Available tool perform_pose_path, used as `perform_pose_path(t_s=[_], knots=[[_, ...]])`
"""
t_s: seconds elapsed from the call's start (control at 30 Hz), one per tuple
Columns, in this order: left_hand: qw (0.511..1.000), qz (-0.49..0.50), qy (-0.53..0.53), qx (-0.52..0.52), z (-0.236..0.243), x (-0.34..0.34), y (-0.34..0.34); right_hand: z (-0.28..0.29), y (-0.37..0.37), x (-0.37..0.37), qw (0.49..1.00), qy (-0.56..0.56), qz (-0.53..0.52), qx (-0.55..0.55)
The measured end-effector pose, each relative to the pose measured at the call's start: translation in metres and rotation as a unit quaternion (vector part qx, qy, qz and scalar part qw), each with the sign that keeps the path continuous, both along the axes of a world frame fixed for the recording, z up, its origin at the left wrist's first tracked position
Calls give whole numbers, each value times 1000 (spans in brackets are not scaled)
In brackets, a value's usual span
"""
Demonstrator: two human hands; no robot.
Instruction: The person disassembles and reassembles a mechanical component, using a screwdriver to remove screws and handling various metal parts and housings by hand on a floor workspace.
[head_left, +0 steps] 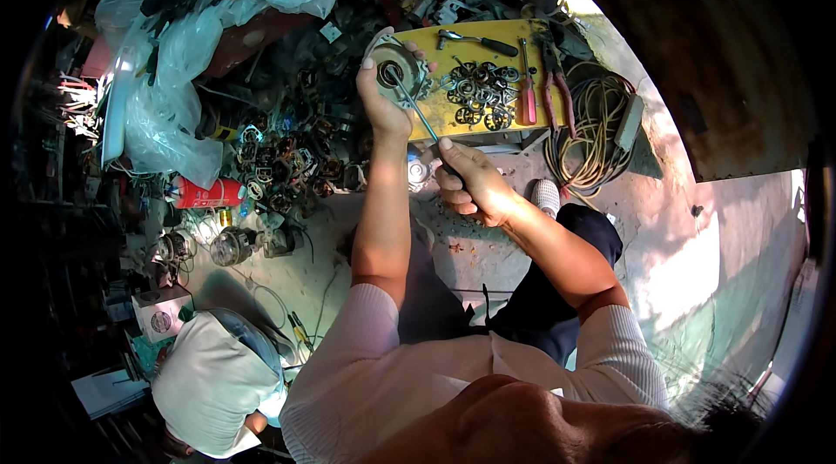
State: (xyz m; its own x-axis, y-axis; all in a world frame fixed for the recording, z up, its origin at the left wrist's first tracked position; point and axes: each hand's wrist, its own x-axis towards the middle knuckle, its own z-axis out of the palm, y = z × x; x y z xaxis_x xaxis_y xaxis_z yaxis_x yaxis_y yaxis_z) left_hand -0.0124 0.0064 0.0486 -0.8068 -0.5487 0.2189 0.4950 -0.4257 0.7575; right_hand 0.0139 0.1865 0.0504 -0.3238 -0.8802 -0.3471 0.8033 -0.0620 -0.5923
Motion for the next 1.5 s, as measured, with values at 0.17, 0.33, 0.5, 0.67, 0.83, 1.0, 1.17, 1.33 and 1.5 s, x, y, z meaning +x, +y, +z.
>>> perform_pose_path(t_s=[0.17, 0.33, 0.5, 0.67, 0.83, 1.0, 1.17, 1.33, 1.5], knots=[[980, 126, -82, -133, -15, 0, 0, -35, -3, -10, 798, 559, -152, 166], [974, 162, -114, -111, -9, 4, 2, -30, -1, -28, 581, 752, -169, 263], [984, 132, -113, -47, -4, 10, -18, -16, -6, -21, 611, 735, -164, 245], [986, 96, -132, -20, -6, 9, -16, -26, -4, -14, 679, 678, -159, 234], [998, 12, -49, 26, 2, 7, -5, -18, 7, -22, 998, 64, 21, 13], [997, -15, 14, 70, 3, 2, 7, -31, 6, -15, 949, -288, 31, -122], [1000, 1, -29, 8, 1, -1, 9, -29, 7, -11, 997, 55, -49, -20], [986, 51, -109, -118, -20, -8, -1, -44, 10, -10, 884, 409, -169, 149], [929, 106, -174, -307, -18, -3, -3, -41, 25, -30, 598, 729, -247, 224]])
